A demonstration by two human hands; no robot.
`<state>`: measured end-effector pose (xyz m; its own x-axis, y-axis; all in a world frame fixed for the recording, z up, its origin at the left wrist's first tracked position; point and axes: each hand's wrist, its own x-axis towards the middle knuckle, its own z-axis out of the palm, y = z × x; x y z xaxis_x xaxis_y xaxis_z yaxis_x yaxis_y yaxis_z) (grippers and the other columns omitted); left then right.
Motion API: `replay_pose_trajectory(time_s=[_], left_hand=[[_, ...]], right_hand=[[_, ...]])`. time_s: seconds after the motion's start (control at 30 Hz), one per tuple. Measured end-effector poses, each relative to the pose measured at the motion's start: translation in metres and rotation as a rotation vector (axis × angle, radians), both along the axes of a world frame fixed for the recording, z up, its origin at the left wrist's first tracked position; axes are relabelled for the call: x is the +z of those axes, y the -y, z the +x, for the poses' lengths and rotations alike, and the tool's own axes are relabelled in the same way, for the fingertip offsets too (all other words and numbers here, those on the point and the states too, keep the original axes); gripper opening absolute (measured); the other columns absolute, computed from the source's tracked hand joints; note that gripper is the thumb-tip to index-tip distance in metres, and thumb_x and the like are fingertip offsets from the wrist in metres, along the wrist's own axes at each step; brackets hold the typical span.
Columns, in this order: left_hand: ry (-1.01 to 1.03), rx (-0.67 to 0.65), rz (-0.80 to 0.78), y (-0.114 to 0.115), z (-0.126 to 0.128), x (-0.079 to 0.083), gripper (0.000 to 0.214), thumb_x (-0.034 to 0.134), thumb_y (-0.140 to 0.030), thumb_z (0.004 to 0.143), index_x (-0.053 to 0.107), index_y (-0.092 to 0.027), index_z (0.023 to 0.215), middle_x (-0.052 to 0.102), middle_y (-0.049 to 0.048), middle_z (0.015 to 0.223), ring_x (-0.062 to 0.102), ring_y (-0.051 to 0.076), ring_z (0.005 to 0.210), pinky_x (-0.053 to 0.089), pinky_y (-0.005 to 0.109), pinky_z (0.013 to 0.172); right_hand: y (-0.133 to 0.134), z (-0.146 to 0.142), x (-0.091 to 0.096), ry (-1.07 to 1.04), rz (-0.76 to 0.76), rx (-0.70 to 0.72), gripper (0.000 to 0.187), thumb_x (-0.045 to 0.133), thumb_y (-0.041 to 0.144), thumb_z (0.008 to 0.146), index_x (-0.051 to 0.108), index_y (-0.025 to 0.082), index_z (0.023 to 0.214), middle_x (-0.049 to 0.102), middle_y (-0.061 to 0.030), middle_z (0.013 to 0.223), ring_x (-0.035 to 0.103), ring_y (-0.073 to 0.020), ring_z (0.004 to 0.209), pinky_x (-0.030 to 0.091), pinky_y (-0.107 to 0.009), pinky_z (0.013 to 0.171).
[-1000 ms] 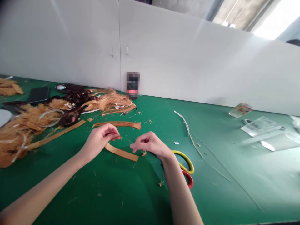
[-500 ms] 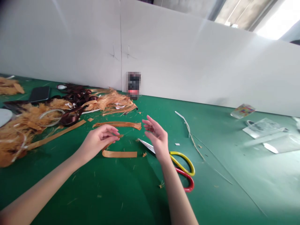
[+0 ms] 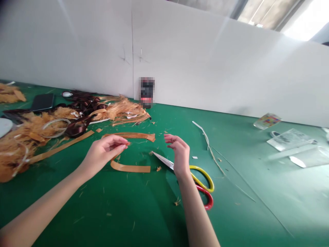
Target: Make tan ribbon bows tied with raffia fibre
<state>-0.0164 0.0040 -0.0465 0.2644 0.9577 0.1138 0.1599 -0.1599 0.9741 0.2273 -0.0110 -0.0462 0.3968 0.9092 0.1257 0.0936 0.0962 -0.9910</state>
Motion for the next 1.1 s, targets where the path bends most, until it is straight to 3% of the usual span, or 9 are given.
replay_pose_trajectory(time_s=[0.23,0.3,0.4,0.47,0.57,0.63,0.73,0.87,1.1], left_hand=[[0.064,0.107,0.055,-0.004,-0.009,0.002,0.018,0.071,-0.033,0.079,0.064,-0.017,0.084,0.067,0.0007,0.076,0.059,0.01,0.063,0.051,0.019,0.057],[0.068,0.129,0.047,-0.003,-0.007,0.004,0.02,0.072,-0.033,0.078,0.064,-0.017,0.085,0.065,0.0001,0.076,0.056,0.008,0.06,0.049,0.018,0.053],[0.098,0.105,0.013,-0.002,-0.005,0.006,0.023,0.075,-0.032,0.076,0.062,-0.019,0.09,0.063,-0.0017,0.078,0.055,0.007,0.06,0.047,0.017,0.052],[0.119,0.076,-0.003,-0.001,-0.004,0.006,0.024,0.076,-0.032,0.075,0.061,-0.021,0.091,0.059,-0.0041,0.077,0.054,0.006,0.058,0.045,0.017,0.051],[0.11,0.026,-0.03,0.001,-0.004,0.007,0.023,0.075,-0.034,0.077,0.062,-0.021,0.091,0.058,-0.0046,0.079,0.053,0.004,0.055,0.044,0.017,0.051],[0.085,-0.017,-0.045,0.003,-0.004,0.009,0.022,0.072,-0.036,0.08,0.062,-0.022,0.093,0.061,-0.0033,0.085,0.054,0.004,0.055,0.045,0.017,0.053],[0.074,-0.09,-0.057,0.006,-0.002,0.01,0.018,0.069,-0.033,0.082,0.061,-0.022,0.094,0.064,-0.0017,0.092,0.062,0.007,0.064,0.05,0.019,0.062],[0.093,-0.143,-0.111,0.008,0.002,0.01,0.016,0.069,-0.023,0.079,0.06,-0.02,0.092,0.066,-0.0002,0.093,0.069,0.013,0.081,0.054,0.022,0.073],[0.12,-0.143,-0.19,0.005,0.004,0.009,0.028,0.077,-0.022,0.07,0.062,-0.019,0.094,0.069,0.0025,0.102,0.071,0.016,0.084,0.058,0.027,0.08]], right_hand=[[-0.005,0.023,-0.002,-0.189,-0.103,-0.35,0.012,0.043,0.033,0.06,0.047,0.022,0.063,0.061,-0.0066,0.063,0.042,-0.0126,0.049,0.035,-0.028,0.049],[-0.006,0.022,-0.006,-0.141,-0.074,-0.491,0.016,0.045,0.036,0.066,0.048,0.021,0.071,0.064,-0.0081,0.074,0.046,-0.015,0.057,0.039,-0.031,0.055],[-0.003,0.014,-0.008,-0.007,0.044,-0.617,0.024,0.053,0.034,0.068,0.055,0.021,0.088,0.064,-0.0082,0.104,0.054,-0.0207,0.095,0.043,-0.037,0.085],[0.0,0.006,-0.007,0.101,0.128,-0.507,0.032,0.057,0.028,0.067,0.059,0.024,0.099,0.061,-0.0048,0.119,0.049,-0.0218,0.115,0.036,-0.038,0.1],[0.006,-0.008,-0.005,0.239,0.173,-0.009,0.048,0.06,0.023,0.071,0.058,0.029,0.119,0.055,-0.0024,0.135,0.042,-0.0232,0.131,0.029,-0.043,0.111],[0.01,-0.02,-0.004,0.287,0.098,0.332,0.061,0.066,0.027,0.075,0.049,0.033,0.133,0.043,-0.0024,0.148,0.03,-0.0238,0.141,0.023,-0.046,0.116],[0.013,-0.039,-0.006,0.355,-0.019,0.628,0.074,0.08,0.036,0.068,0.049,0.034,0.135,0.036,-0.0022,0.154,0.019,-0.025,0.146,0.021,-0.048,0.117],[0.01,-0.053,-0.012,0.314,0.038,0.643,0.016,0.074,0.04,0.076,0.073,0.027,0.086,0.066,-0.0052,0.125,0.045,-0.0261,0.13,0.031,-0.048,0.11],[0.01,-0.043,-0.009,-0.013,0.002,0.668,0.02,0.066,0.04,0.083,0.07,0.023,0.074,0.069,-0.0076,0.113,0.059,-0.024,0.114,0.042,-0.043,0.1]])
